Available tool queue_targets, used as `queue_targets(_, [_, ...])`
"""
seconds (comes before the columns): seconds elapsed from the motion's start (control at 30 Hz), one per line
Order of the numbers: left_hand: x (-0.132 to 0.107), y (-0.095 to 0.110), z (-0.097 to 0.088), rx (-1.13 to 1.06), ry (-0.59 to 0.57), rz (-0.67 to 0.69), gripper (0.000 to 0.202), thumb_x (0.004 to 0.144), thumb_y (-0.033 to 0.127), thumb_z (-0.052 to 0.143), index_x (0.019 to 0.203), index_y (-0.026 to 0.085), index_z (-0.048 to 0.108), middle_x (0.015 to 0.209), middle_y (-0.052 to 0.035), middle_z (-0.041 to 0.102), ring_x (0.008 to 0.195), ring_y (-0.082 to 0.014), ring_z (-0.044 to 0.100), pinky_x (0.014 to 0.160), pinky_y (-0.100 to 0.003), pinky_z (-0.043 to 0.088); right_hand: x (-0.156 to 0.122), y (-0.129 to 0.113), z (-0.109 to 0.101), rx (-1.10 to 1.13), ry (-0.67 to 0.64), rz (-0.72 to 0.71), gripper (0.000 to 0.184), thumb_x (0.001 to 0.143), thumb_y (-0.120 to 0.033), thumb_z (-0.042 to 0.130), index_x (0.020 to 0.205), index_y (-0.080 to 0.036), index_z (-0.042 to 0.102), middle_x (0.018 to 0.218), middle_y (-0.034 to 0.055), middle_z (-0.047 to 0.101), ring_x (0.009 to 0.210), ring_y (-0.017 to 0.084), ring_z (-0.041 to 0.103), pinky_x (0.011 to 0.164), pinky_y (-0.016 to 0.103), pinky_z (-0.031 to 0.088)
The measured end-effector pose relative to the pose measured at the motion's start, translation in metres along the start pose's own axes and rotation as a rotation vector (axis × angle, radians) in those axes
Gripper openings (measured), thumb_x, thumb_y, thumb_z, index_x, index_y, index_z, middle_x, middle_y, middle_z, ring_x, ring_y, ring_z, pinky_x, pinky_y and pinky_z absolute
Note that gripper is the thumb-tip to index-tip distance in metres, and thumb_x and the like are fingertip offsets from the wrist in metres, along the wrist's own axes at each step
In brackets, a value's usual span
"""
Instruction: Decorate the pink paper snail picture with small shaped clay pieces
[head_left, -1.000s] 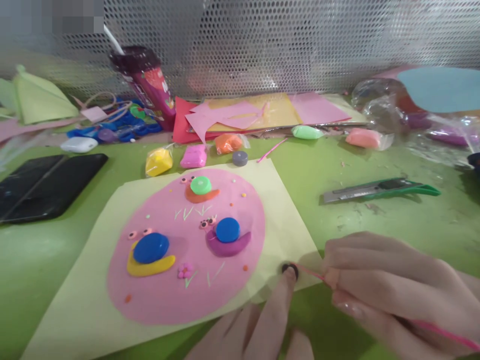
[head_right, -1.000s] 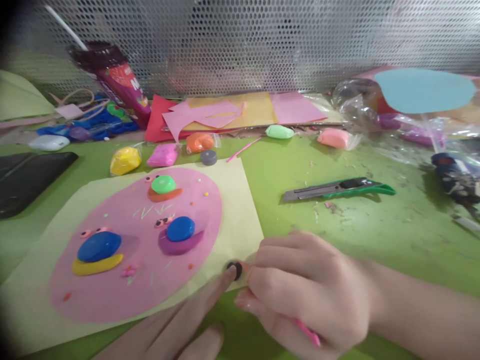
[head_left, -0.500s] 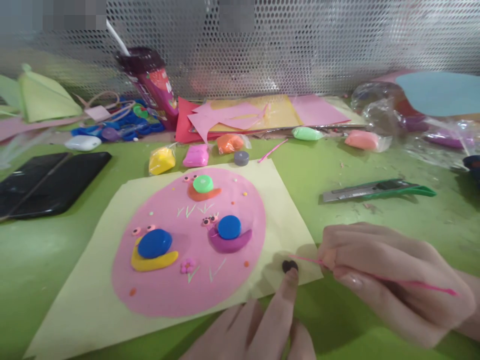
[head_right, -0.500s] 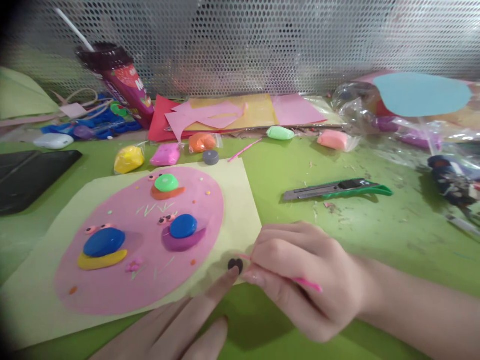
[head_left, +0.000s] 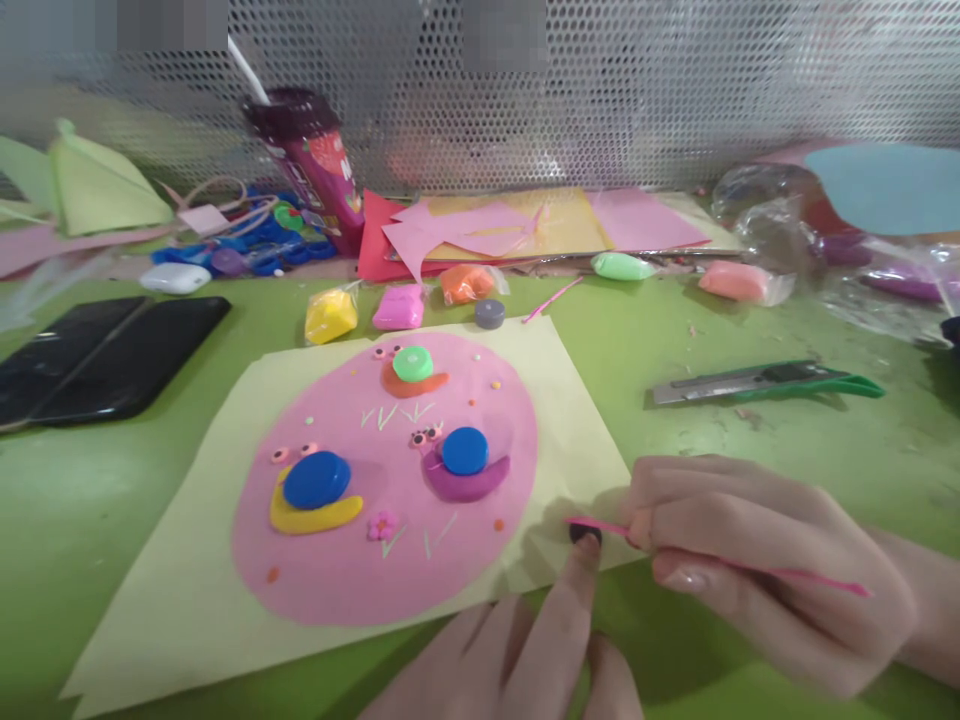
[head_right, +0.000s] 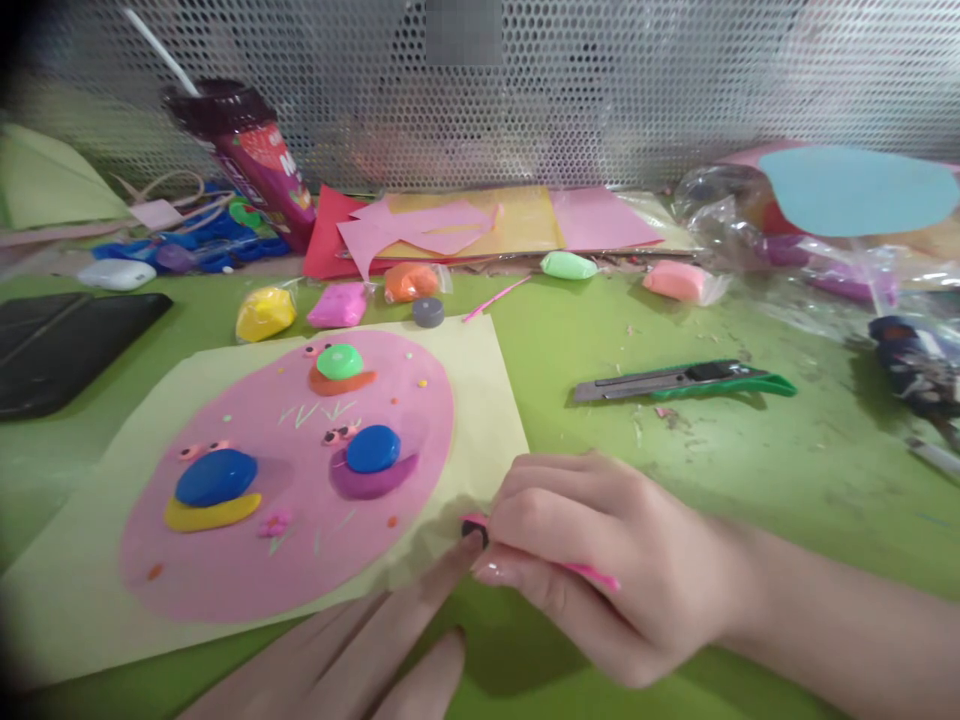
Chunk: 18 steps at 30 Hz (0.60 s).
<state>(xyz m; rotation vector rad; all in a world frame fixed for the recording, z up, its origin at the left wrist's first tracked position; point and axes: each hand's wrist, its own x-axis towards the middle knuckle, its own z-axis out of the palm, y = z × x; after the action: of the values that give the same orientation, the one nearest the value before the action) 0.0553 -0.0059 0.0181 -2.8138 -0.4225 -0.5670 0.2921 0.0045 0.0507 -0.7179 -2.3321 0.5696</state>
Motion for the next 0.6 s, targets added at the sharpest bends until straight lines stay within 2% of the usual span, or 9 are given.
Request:
queue_targets(0.17, [0.0034, -0.0005, -0.0027, 0.058, -0.001, 0.003, 0.024, 0.093, 0.006, 0.038, 0.093, 0.017, 0.059, 0.11, -0.0033, 0.07, 0.077, -0.0119, 0.071, 0.068, -0.014, 0.058, 0.0042, 0.0004, -0.0011, 0.021, -0.007, 0.05, 0.013, 0.104, -0.02, 0.035, 0.105, -0.017, 0.048, 0.073, 0.0025, 0.057, 0.059, 0.011, 0.049, 0.053, 0.02, 0.045])
queue_targets(0.3, [0.0028, 0.0026, -0.002, 0.056, -0.007, -0.003, 0.024, 0.093, 0.005, 0.038, 0.091, 0.016, 0.059, 0.11, -0.0047, 0.069, 0.073, -0.0117, 0.07, 0.065, -0.016, 0.058, 0.004, -0.0006, 0.0011, 0.065, -0.019, 0.074, 0.008, 0.1, -0.015, 0.041, 0.102, -0.018, 0.047, 0.071, 0.0018, 0.056, 0.059, 0.011, 0.049, 0.052, 0.021, 0.044])
queue_targets(0.47, [0.0024, 0.0065, 0.001, 0.031, -0.001, -0.058, 0.028, 0.093, 0.005, 0.034, 0.088, 0.016, 0.06, 0.107, -0.0068, 0.069, 0.067, -0.0112, 0.068, 0.057, -0.015, 0.056, 0.0023, -0.0001, 0.006, 0.131, 0.002, 0.032, 0.011, 0.095, -0.009, 0.042, 0.096, -0.018, 0.047, 0.073, 0.0028, 0.056, 0.059, 0.011, 0.048, 0.051, 0.022, 0.041])
queue_targets(0.6, [0.0039, 0.0071, -0.0005, 0.012, 0.019, -0.059, 0.026, 0.091, 0.003, 0.034, 0.092, 0.016, 0.057, 0.108, -0.0074, 0.069, 0.067, -0.0115, 0.068, 0.056, -0.016, 0.056, 0.0028, -0.0004, 0.0064, 0.125, 0.039, 0.062, 0.012, 0.094, -0.008, 0.043, 0.096, -0.019, 0.047, 0.072, 0.002, 0.056, 0.058, 0.011, 0.049, 0.05, 0.021, 0.041])
